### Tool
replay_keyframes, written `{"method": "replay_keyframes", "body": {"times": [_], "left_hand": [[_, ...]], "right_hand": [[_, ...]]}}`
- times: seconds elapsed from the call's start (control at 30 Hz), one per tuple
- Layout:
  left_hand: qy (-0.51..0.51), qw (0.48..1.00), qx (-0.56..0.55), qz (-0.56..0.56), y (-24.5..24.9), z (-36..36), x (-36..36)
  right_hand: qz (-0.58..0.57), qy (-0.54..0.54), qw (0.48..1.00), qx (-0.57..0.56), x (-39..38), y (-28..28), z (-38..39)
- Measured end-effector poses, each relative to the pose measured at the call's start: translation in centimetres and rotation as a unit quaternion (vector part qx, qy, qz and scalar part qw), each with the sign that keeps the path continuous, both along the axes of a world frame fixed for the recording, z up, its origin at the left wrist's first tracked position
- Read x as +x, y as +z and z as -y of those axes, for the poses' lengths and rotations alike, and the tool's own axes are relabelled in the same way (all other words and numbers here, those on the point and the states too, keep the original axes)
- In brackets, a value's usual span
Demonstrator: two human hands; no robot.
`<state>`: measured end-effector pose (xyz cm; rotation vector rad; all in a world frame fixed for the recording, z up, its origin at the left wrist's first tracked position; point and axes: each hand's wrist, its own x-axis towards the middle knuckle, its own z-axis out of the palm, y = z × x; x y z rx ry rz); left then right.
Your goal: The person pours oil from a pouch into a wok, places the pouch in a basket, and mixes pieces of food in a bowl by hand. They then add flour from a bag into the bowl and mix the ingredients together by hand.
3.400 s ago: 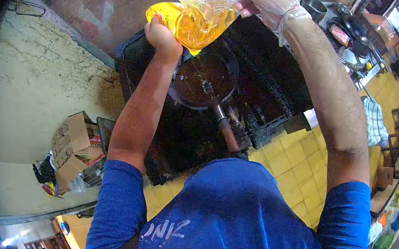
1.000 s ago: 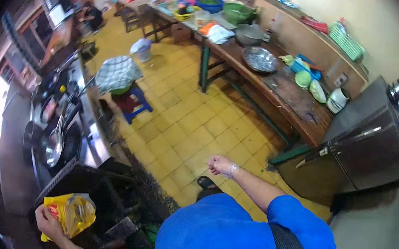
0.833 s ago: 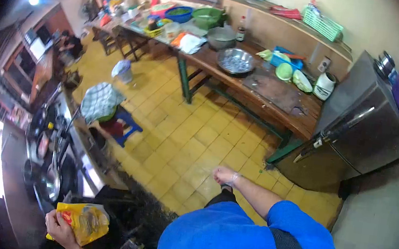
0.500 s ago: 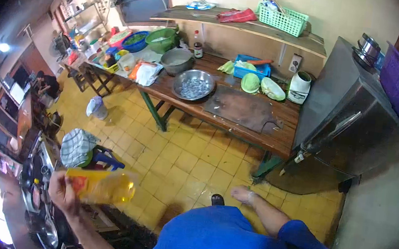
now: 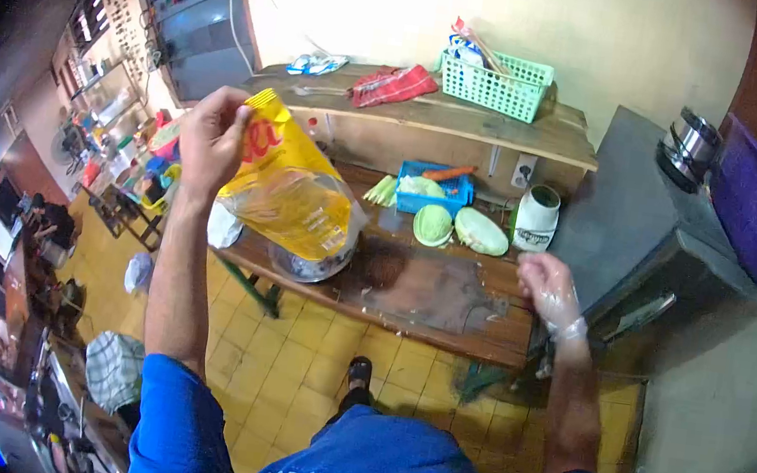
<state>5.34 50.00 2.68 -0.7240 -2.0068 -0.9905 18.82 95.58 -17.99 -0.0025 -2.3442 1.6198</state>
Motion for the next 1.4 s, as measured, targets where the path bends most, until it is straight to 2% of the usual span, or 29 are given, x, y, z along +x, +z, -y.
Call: {"method": "replay_keyframes", "body": {"times": [0.03, 0.1, 0.13, 0.17, 0.23, 0.3, 0.37, 0.4, 0.43, 0.47, 0.5, 0.57, 0.6, 0.7, 0.87, 0.93, 0.97, 1.03, 1.1, 1.13, 1.17, 1.2, 1.23, 1.27, 1.33, 1.4], "left_hand": [[-0.017, 0.999, 0.005, 0.031, 0.3, -0.7, -1.8], [-0.033, 0.999, 0.000, 0.023, 0.8, -1.8, -4.7], [-0.045, 0.999, -0.011, 0.019, 1.1, -2.1, -6.1], [-0.026, 0.998, -0.033, -0.056, 1.4, -2.2, -7.2], [-0.109, 0.994, 0.012, -0.016, 0.9, -1.5, -10.1], [-0.118, 0.992, -0.022, -0.035, 1.1, -0.8, -11.5], [-0.139, 0.986, -0.065, -0.063, 1.6, 0.0, -12.7], [-0.150, 0.984, -0.071, -0.057, 1.5, 0.6, -13.2], [-0.160, 0.983, -0.077, -0.050, 1.4, 1.1, -13.8], [-0.173, 0.979, -0.093, -0.054, 1.5, 1.9, -14.4], [-0.187, 0.975, -0.109, -0.056, 1.5, 2.6, -15.0], [-0.201, 0.974, -0.096, -0.034, 1.0, 3.4, -16.1], [-0.206, 0.971, -0.116, -0.030, 0.7, 3.9, -16.8], [-0.213, 0.964, -0.155, -0.022, 0.5, 4.7, -18.4], [-0.197, 0.962, -0.186, -0.017, 1.3, 4.6, -21.0], [-0.183, 0.966, -0.180, -0.039, 2.6, 3.3, -21.6], [-0.184, 0.965, -0.185, -0.038, 3.4, 2.4, -22.0], [-0.172, 0.966, -0.165, -0.101, 5.2, 0.4, -22.8], [-0.171, 0.973, -0.138, -0.064, 7.2, -2.1, -23.4], [-0.208, 0.974, -0.089, -0.015, 8.0, -4.0, -23.6], [-0.216, 0.972, -0.088, -0.018, 9.1, -5.7, -24.1], [-0.216, 0.971, -0.100, -0.036, 10.4, -7.8, -24.6], [-0.222, 0.970, -0.094, -0.033, 11.5, -10.0, -25.2], [-0.233, 0.967, -0.097, -0.019, 12.8, -12.1, -26.0], [-0.216, 0.964, -0.125, -0.094, 15.5, -16.7, -28.1], [-0.094, 0.968, -0.159, -0.168, 18.4, -21.6, -29.2]], "right_hand": [[-0.034, -0.015, 0.998, 0.056, -1.9, 4.0, 0.4], [-0.099, -0.037, 0.994, 0.037, -6.5, 10.5, 1.6], [-0.143, -0.051, 0.984, 0.098, -9.6, 12.6, 1.8], [-0.186, -0.066, 0.967, 0.159, -12.6, 14.6, 1.9], [-0.189, -0.128, 0.936, 0.267, -18.7, 18.6, 3.3], [-0.119, -0.166, 0.916, 0.344, -27.0, 21.1, 2.2], [-0.040, -0.189, 0.874, 0.445, -34.4, 22.0, 0.2], [0.044, -0.172, 0.861, 0.477, -38.4, 21.7, -2.0], [0.129, -0.152, 0.840, 0.504, -40.1, 22.4, -1.7], [0.180, -0.131, 0.855, 0.469, -40.6, 22.5, -1.9], [0.185, -0.134, 0.854, 0.468, -42.4, 21.8, -2.8], [0.230, -0.122, 0.807, 0.530, -45.9, 19.2, -5.7], [0.195, -0.170, 0.798, 0.545, -45.7, 18.7, -5.6], [0.226, -0.197, 0.804, 0.514, -46.4, 19.4, -5.7], [0.155, -0.284, 0.847, 0.422, -43.9, 22.6, -5.2], [0.103, -0.255, 0.937, 0.213, -43.3, 23.2, -4.7], [0.104, -0.255, 0.938, 0.209, -43.6, 22.9, -4.2], [0.130, -0.262, 0.899, 0.325, -44.4, 22.2, -3.5], [0.127, -0.172, 0.927, 0.308, -45.3, 20.8, -3.2], [0.146, -0.115, 0.952, 0.242, -44.3, 21.2, -2.6], [0.141, -0.119, 0.953, 0.239, -44.3, 21.2, -3.9], [0.159, -0.013, 0.977, 0.141, -44.6, 20.7, -5.8], [0.176, 0.093, 0.979, 0.040, -44.6, 20.4, -7.3], [0.163, 0.147, 0.976, -0.019, -42.7, 21.2, -7.1], [0.175, 0.117, 0.978, -0.005, -41.0, 21.6, -8.0], [0.197, 0.083, 0.976, 0.026, -40.7, 21.2, -9.0]]}}
